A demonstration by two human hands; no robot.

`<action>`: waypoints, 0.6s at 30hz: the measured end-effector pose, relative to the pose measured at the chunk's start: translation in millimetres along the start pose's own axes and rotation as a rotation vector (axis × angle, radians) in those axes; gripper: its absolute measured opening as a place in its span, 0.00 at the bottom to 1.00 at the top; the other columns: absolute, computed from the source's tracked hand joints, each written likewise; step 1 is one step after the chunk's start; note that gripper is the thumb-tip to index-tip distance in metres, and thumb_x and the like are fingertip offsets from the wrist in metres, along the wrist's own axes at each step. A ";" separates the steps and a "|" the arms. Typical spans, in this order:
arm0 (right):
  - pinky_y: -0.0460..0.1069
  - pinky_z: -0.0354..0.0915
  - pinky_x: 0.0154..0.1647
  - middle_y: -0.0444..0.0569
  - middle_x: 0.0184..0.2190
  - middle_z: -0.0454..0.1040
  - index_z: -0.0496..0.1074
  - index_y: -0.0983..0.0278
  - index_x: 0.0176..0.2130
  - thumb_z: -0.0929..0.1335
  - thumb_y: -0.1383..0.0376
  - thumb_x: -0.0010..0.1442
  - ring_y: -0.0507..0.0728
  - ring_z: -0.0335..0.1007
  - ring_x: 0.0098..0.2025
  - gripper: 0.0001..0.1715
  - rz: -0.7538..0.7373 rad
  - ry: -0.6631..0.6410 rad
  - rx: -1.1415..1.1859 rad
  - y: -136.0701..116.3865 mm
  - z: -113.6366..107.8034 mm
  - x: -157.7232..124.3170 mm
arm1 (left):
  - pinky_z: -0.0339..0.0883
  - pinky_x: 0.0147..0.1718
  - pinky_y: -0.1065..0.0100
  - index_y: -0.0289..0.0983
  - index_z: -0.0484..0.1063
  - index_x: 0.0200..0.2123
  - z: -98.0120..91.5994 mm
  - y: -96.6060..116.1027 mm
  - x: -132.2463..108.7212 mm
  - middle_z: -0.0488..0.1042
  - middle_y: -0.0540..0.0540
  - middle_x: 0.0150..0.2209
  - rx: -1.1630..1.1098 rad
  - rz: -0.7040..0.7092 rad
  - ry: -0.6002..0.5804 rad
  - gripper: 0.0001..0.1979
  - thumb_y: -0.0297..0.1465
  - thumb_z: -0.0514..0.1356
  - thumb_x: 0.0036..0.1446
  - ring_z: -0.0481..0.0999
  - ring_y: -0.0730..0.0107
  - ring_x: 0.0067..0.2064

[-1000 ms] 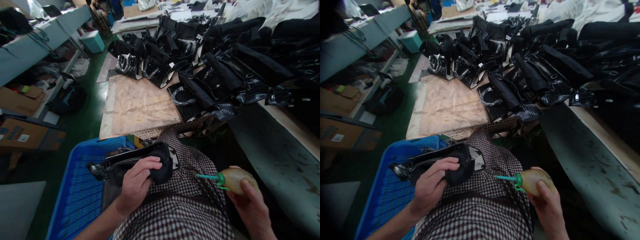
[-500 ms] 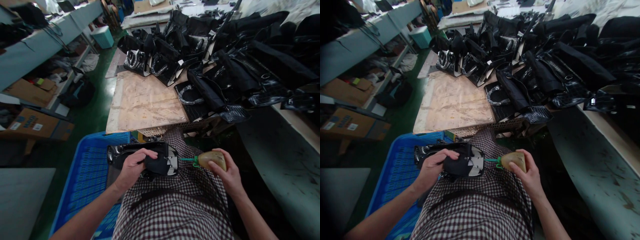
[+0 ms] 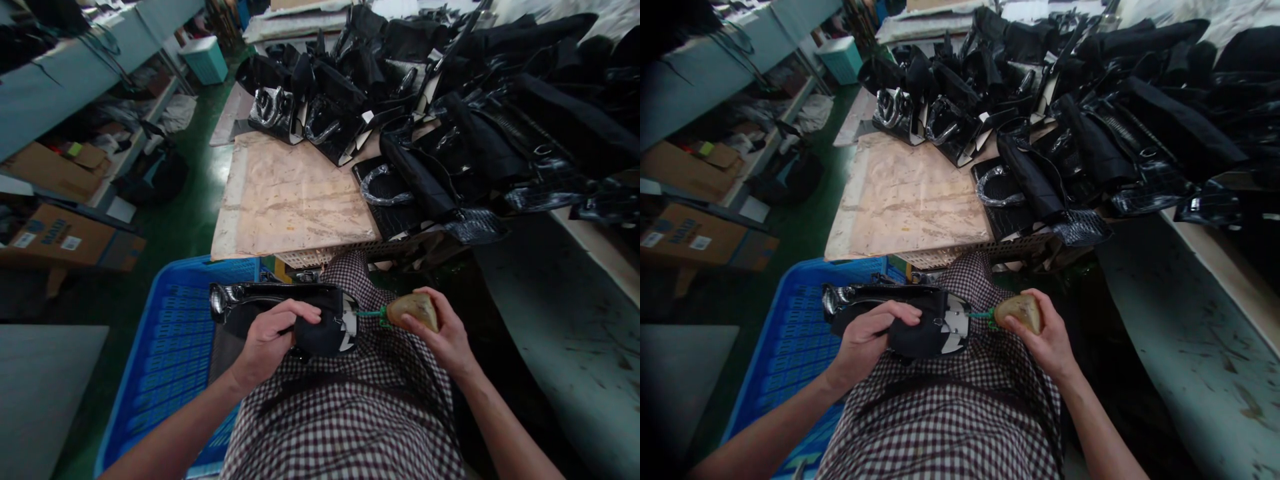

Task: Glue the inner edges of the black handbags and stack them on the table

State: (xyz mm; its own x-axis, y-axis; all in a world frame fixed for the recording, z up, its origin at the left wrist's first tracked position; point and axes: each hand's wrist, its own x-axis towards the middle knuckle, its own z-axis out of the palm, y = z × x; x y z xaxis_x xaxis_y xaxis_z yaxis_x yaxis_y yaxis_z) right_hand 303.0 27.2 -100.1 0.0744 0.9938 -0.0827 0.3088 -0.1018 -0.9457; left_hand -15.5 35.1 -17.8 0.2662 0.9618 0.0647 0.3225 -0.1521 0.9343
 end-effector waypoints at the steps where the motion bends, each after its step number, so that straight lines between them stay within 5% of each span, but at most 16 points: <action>1: 0.52 0.69 0.41 0.47 0.42 0.72 0.66 0.58 0.50 0.74 0.51 0.54 0.60 0.71 0.41 0.28 0.009 -0.014 0.003 0.1 -0.5 -0.8 | 0.76 0.47 0.63 0.38 0.80 0.34 0.3 0.6 -0.2 0.80 0.44 0.37 0.002 0.002 0.001 0.15 0.16 0.57 0.53 0.80 0.64 0.43; 9: 0.51 0.69 0.41 0.46 0.41 0.72 0.66 0.58 0.50 0.74 0.51 0.54 0.60 0.71 0.40 0.28 0.052 -0.116 0.015 -1.3 -5.2 -8.6 | 0.75 0.47 0.68 0.38 0.80 0.35 0.8 -0.4 -0.5 0.80 0.46 0.38 0.001 0.037 -0.014 0.16 0.14 0.57 0.53 0.79 0.67 0.44; 18: 0.53 0.68 0.44 0.49 0.45 0.68 0.65 0.58 0.52 0.74 0.53 0.55 0.61 0.68 0.43 0.29 -0.097 0.018 -0.037 10.6 -1.2 -10.3 | 0.74 0.48 0.72 0.36 0.79 0.35 2.5 2.0 -0.5 0.80 0.46 0.38 0.009 0.077 -0.029 0.16 0.13 0.58 0.54 0.79 0.70 0.45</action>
State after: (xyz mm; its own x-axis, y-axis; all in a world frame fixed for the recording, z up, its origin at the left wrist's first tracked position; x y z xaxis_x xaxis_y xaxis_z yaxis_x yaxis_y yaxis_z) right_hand 306.6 15.7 -108.9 0.0591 0.9982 0.0143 0.3505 -0.0074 -0.9365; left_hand -12.7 33.7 -16.9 0.3170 0.9401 0.1256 0.3083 -0.2274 0.9237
